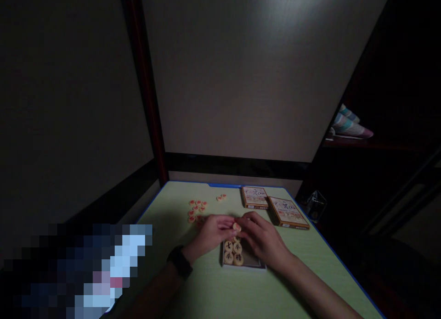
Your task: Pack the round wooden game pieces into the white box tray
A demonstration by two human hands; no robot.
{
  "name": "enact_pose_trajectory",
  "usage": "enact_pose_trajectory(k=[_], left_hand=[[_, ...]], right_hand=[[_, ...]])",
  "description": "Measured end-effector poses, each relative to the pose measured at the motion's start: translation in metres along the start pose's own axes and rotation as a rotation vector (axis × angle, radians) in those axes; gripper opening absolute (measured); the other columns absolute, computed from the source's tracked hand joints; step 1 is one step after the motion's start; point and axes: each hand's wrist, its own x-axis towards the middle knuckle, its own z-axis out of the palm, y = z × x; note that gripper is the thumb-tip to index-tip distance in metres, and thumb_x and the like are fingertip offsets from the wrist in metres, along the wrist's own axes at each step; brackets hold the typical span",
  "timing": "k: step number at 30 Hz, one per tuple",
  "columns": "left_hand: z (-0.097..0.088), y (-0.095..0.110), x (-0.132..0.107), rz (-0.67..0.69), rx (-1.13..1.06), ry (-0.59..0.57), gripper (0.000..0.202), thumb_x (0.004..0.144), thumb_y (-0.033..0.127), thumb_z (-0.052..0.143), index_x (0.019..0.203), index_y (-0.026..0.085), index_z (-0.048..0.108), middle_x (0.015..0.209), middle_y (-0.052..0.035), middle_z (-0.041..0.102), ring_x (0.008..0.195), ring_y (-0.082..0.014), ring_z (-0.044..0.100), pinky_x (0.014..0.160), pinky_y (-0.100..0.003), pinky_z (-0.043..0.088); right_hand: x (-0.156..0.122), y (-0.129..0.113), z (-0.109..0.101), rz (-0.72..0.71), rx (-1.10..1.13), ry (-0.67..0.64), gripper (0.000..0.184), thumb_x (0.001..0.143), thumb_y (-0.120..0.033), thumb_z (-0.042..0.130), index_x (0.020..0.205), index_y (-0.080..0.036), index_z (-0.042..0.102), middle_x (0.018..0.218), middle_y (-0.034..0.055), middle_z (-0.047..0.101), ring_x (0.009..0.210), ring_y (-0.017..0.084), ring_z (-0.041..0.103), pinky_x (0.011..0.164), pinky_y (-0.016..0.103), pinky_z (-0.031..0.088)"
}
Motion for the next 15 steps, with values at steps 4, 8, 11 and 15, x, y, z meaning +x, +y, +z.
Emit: enact_pose_trajectory(k=[4,8,11,15], left_hand=[[0.001,0.004,-0.003,-0.003,-0.023,-0.104,0.043,0.057,0.037,0.088,0.088,0.011,0.073,0.088,-0.0105,0.076,0.084,-0.0215,0.071,0.083,-0.035,0.056],[0.003,0.006,-0.005,0.004,-0.032,-0.145,0.048,0.057,0.034,0.089,0.095,0.012,0.072,0.087,-0.0093,0.076,0.085,-0.0212,0.071,0.083,-0.034,0.056],[0.002,0.004,-0.003,0.016,-0.011,-0.113,0.051,0.058,0.031,0.089,0.101,0.012,0.07,0.091,-0.0098,0.076,0.084,-0.0197,0.07,0.082,-0.033,0.056],[-0.003,-0.001,0.002,0.091,0.114,0.047,0.039,0.065,0.029,0.083,0.098,0.012,0.071,0.089,-0.0095,0.075,0.082,-0.0177,0.069,0.078,-0.03,0.055]], right_hand=[[-0.002,0.001,0.0,-0.076,-0.05,0.015,0.025,0.097,-0.027,0.052,0.12,-0.022,0.061,0.103,0.0098,0.063,0.087,0.02,0.063,0.072,0.03,0.054],[0.0,-0.004,-0.002,-0.062,-0.016,-0.03,0.019,0.095,-0.023,0.053,0.112,-0.02,0.062,0.102,0.0094,0.063,0.087,0.019,0.063,0.073,0.029,0.053],[0.002,-0.002,-0.008,0.025,0.06,-0.071,0.014,0.091,-0.018,0.055,0.103,-0.019,0.061,0.104,0.0093,0.062,0.089,0.019,0.062,0.077,0.03,0.052],[0.003,0.011,-0.022,0.292,0.045,-0.127,0.013,0.08,-0.012,0.063,0.09,-0.018,0.065,0.1,0.0071,0.061,0.087,0.019,0.061,0.078,0.03,0.048]])
